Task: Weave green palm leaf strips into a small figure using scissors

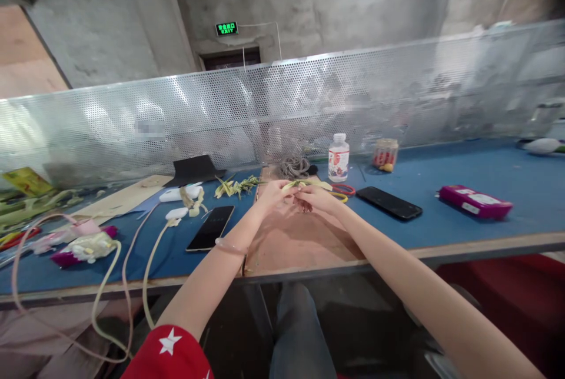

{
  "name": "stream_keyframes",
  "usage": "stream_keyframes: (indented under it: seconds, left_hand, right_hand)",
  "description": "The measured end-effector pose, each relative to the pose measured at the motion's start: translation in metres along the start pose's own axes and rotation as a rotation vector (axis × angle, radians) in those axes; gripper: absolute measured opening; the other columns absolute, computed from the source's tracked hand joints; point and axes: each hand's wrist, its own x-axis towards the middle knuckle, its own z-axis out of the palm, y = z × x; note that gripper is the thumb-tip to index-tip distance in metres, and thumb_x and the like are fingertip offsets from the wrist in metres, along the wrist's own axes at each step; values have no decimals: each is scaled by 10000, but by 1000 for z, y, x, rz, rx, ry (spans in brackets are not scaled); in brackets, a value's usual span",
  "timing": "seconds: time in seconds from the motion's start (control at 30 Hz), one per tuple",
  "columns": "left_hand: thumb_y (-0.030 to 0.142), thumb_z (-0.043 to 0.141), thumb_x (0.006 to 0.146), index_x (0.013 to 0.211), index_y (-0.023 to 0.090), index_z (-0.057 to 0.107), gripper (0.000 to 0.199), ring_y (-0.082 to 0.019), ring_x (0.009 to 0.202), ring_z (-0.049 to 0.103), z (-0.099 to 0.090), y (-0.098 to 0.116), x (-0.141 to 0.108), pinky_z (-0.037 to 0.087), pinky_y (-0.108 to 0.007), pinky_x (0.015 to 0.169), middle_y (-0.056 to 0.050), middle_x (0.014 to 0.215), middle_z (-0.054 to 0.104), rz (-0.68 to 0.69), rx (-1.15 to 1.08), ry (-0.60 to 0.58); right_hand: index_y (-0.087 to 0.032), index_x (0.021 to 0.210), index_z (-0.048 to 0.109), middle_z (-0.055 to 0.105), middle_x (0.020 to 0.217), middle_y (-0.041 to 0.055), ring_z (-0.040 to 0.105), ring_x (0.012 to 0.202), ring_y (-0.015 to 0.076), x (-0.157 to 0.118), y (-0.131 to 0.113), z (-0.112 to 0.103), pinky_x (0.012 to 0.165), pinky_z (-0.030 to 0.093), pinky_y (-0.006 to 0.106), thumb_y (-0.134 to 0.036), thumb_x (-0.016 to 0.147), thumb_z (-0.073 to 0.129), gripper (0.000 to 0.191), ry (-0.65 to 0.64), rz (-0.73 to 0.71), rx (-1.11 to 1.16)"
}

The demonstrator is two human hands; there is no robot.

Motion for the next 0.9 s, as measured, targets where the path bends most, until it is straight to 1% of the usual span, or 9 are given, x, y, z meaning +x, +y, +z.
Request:
stream_keyframes:
  seconds: [0.1,0.2,0.3,0.43,0.6,0.7,0.77,0.83,0.9]
  left_hand:
    - [445,676,670,800,109,675,360,-131,645,566,1,-1,1,406,-234,630,-19,651,630,8,10,11]
    - [426,680,670,776,102,674,341,-133,641,570,3,-4,3,409,-241,633,-27,649,637,4,-33,31]
    - [383,701,653,805,91,683,330,-136,650,579,4,-6,4,420,-253,645,-52,709,665,-19,-100,38]
    - [335,719,636,858,81,694,339,-143,669,596,6,-6,4,433,-269,655,-100,819,694,-56,-182,36]
    - [346,712,655,894,75,699,361,-151,670,608,7,-4,2,435,-269,630,-123,857,702,-44,-229,53]
    - [364,697,677,936,76,690,387,-164,695,622,7,-6,3,445,-276,634,-144,924,698,-44,-237,35]
    - [364,703,676,935,81,687,384,-164,702,625,6,-6,3,451,-275,643,-144,933,697,-52,-227,17]
    - [360,708,676,928,95,683,367,-159,706,626,5,-6,2,454,-270,651,-128,920,699,-75,-224,-39]
    - [350,706,684,937,107,673,354,-152,714,627,3,-4,0,456,-267,665,-112,911,697,-104,-243,-122]
  right_hand:
    - [-150,684,590,592,569,8,509,447,90,1,1,-1,442,399,216,-312,851,518,244,-4,13,-12]
    - [-147,691,594,577,540,3,521,453,97,2,1,-2,457,409,220,-295,860,498,244,-19,23,-11]
    - [-145,703,603,596,556,10,535,471,104,3,2,-2,471,412,225,-268,866,477,240,-41,33,-6]
    - [-145,730,619,616,564,19,548,488,112,3,4,-2,453,391,223,-282,868,475,242,-78,53,10]
    - [-146,726,613,617,577,16,527,484,93,4,3,-2,476,410,212,-332,858,507,252,-92,59,31]
    - [-144,752,622,614,586,12,515,480,85,3,2,-2,481,410,210,-334,858,501,249,-92,58,34]
    - [-141,729,624,613,578,14,510,480,86,1,0,-2,478,405,211,-322,855,496,255,-91,56,26]
    - [-140,702,623,618,573,20,515,487,92,-2,-1,-2,471,400,213,-319,848,498,262,-90,50,17]
    - [-143,724,625,624,565,16,526,489,101,-5,-2,-1,463,399,215,-314,834,510,233,-94,37,11]
